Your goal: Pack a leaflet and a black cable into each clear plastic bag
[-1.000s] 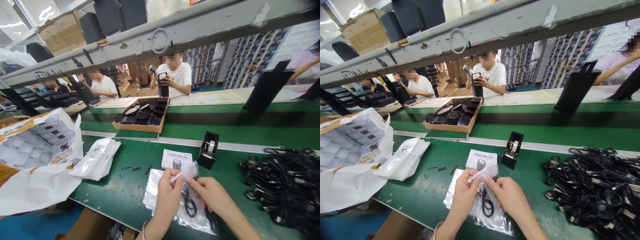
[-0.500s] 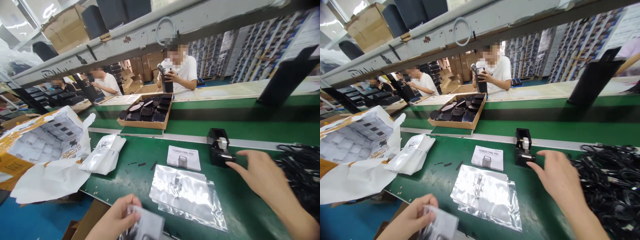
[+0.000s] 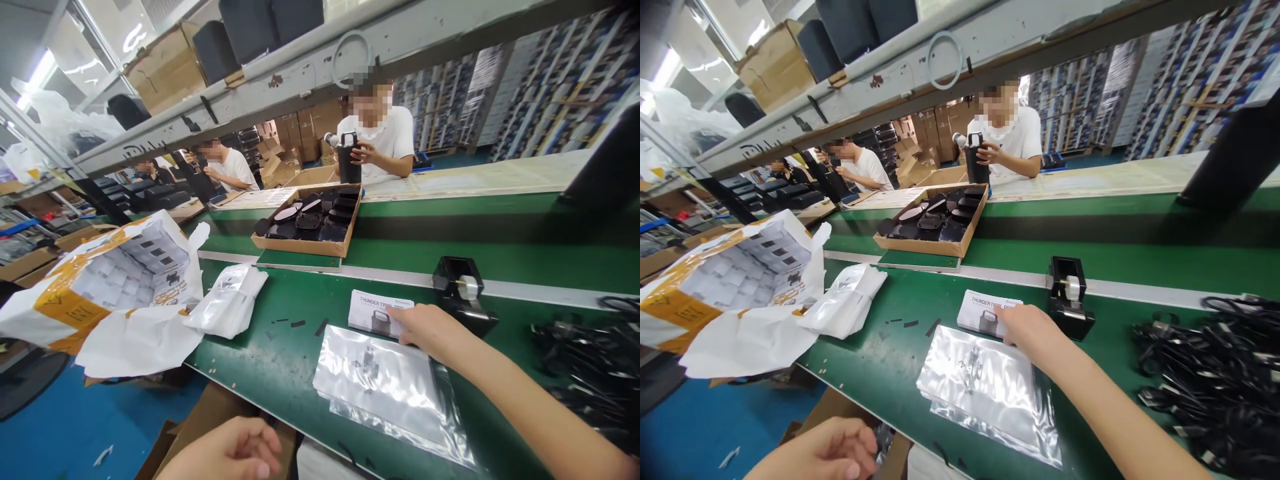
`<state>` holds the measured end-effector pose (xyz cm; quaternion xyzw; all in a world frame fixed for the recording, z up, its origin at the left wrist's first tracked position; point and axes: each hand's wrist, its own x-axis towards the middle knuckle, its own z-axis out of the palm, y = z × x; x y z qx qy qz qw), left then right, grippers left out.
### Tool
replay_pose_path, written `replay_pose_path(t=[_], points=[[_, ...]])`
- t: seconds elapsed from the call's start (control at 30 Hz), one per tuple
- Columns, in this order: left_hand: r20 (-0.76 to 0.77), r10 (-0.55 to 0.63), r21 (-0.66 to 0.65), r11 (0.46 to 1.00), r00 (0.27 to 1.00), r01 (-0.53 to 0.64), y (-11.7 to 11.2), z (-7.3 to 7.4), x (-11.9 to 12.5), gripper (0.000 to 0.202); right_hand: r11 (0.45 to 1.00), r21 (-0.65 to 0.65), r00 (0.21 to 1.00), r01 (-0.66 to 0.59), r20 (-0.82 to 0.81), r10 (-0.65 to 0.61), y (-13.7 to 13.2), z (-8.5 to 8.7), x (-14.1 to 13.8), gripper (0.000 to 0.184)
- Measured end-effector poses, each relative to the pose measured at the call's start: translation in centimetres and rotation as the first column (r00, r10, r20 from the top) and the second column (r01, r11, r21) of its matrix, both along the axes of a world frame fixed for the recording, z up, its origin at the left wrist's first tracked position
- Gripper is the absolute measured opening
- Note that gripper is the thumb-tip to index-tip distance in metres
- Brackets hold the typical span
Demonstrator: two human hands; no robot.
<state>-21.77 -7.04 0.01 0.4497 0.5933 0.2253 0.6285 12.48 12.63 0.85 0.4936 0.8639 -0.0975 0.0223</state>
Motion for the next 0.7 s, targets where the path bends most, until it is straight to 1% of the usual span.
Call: replay_pose_path(t=[0.03, 0.07, 0.1, 0.13, 0.17, 0.2, 0.23, 0.27, 0.3, 0.37, 0.4, 0.43, 0.47, 0.5, 0.53, 0.57, 0.6, 0.63, 0.67, 0.7], points=[[0.086, -0.086, -0.014, 0.996, 0.993, 0.087, 1.1, 1.1, 1.4, 0.026, 1.0, -0.011, 1.0, -0.01, 0.005, 0.01, 0.3, 0.4, 0.2, 0.027], [0.122, -0.104, 0.01, 0.995, 0.987, 0.104, 2.3, 1.9, 2.9, 0.027, 1.0, -0.019, 1.0, -0.023, 0.001, 0.023, 0.6, 0.9, 0.3, 0.025], [0.123, -0.072, 0.06, 0.996, 0.99, 0.066, 3.5, 2.6, 4.5, 0.028, 0.999, -0.019, 0.999, -0.036, -0.01, 0.036, 0.8, 1.3, 0.4, 0.022], [0.105, -0.017, 0.137, 0.991, 0.994, 0.003, 4.7, 3.0, 6.1, 0.029, 0.999, -0.013, 0.998, -0.048, -0.028, 0.048, 0.8, 1.7, 0.4, 0.018], [0.105, 0.038, 0.215, 0.975, 0.994, -0.06, 5.8, 3.2, 7.6, 0.03, 0.999, 0.002, 0.997, -0.055, -0.048, 0.055, 0.6, 2.1, 0.4, 0.015], [0.128, 0.114, 0.272, 0.951, 0.985, -0.145, 6.8, 3.2, 9.1, 0.035, 0.998, 0.022, 0.996, -0.057, -0.07, 0.059, 0.1, 2.4, 0.4, 0.018], [0.186, 0.183, 0.272, 0.934, 0.965, -0.23, 7.6, 3.1, 10.4, 0.043, 0.997, 0.047, 0.993, -0.059, -0.095, 0.063, -0.6, 2.6, 0.3, 0.024], [0.266, 0.238, 0.23, 0.925, 0.934, -0.301, 8.3, 2.9, 11.6, 0.051, 0.995, 0.069, 0.99, -0.065, -0.12, 0.073, -1.6, 2.6, 0.3, 0.03], [0.341, 0.271, 0.173, 0.923, 0.9, -0.343, 8.8, 2.7, 12.5, 0.056, 0.993, 0.084, 0.986, -0.087, -0.138, 0.098, -2.8, 2.5, 0.3, 0.035], [0.437, 0.288, 0.079, 0.931, 0.852, -0.356, 9.4, 2.4, 13.8, 0.058, 0.985, 0.11, 0.961, -0.132, -0.229, 0.155, -5.5, 1.8, 0.5, 0.035], [0.452, 0.28, 0.064, 0.937, 0.847, -0.344, 9.5, 2.3, 14.3, 0.055, 0.984, 0.124, 0.939, -0.124, -0.307, 0.157, -6.8, 1.3, 0.7, 0.032], [0.449, 0.264, 0.067, 0.943, 0.854, -0.327, 9.6, 2.2, 14.6, 0.052, 0.989, 0.145, 0.89, 0.009, -0.452, 0.058, -7.9, 0.8, 1.0, 0.031], [0.439, 0.244, 0.079, 0.948, 0.865, -0.308, 9.5, 2.1, 15.0, 0.049, 0.978, 0.114, 0.807, 0.174, -0.586, -0.075, -8.7, 0.3, 1.4, 0.036], [0.429, 0.219, 0.092, 0.954, 0.876, -0.284, 9.5, 2.1, 15.3, 0.046, 0.946, 0.012, 0.678, 0.324, -0.701, -0.223, -9.3, -0.2, 1.9, 0.045], [0.425, 0.184, 0.106, 0.962, 0.886, -0.251, 9.5, 2.0, 15.6, 0.044, 0.901, -0.142, 0.535, 0.411, -0.763, -0.364, -9.7, -0.6, 2.4, 0.05], [0.426, 0.143, 0.125, 0.969, 0.893, -0.215, 9.5, 1.9, 15.9, 0.041, 0.856, -0.303, 0.423, 0.42, -0.769, -0.48, -9.9, -0.8, 3.1, 0.047], [0.423, 0.113, 0.149, 0.97, 0.899, -0.192, 9.6, 1.8, 16.3, 0.039, 0.819, -0.434, 0.351, 0.376, -0.751, -0.559, -10.0, -1.1, 3.9, 0.041], [0.405, 0.109, 0.176, 0.965, 0.908, -0.194, 9.7, 1.6, 16.7, 0.037, 0.792, -0.519, 0.314, 0.321, -0.731, -0.606, -10.1, -1.3, 4.8, 0.036], [0.364, 0.122, 0.208, 0.956, 0.923, -0.208, 9.9, 1.4, 17.1, 0.035, 0.771, -0.562, 0.301, 0.301, -0.711, -0.635, -10.3, -1.5, 5.9, 0.035], [0.289, 0.143, 0.248, 0.944, 0.946, -0.218, 10.0, 1.2, 17.5, 0.03, 0.754, -0.572, 0.301, 0.322, -0.693, -0.655, -10.5, -1.8, 7.0, 0.035]])
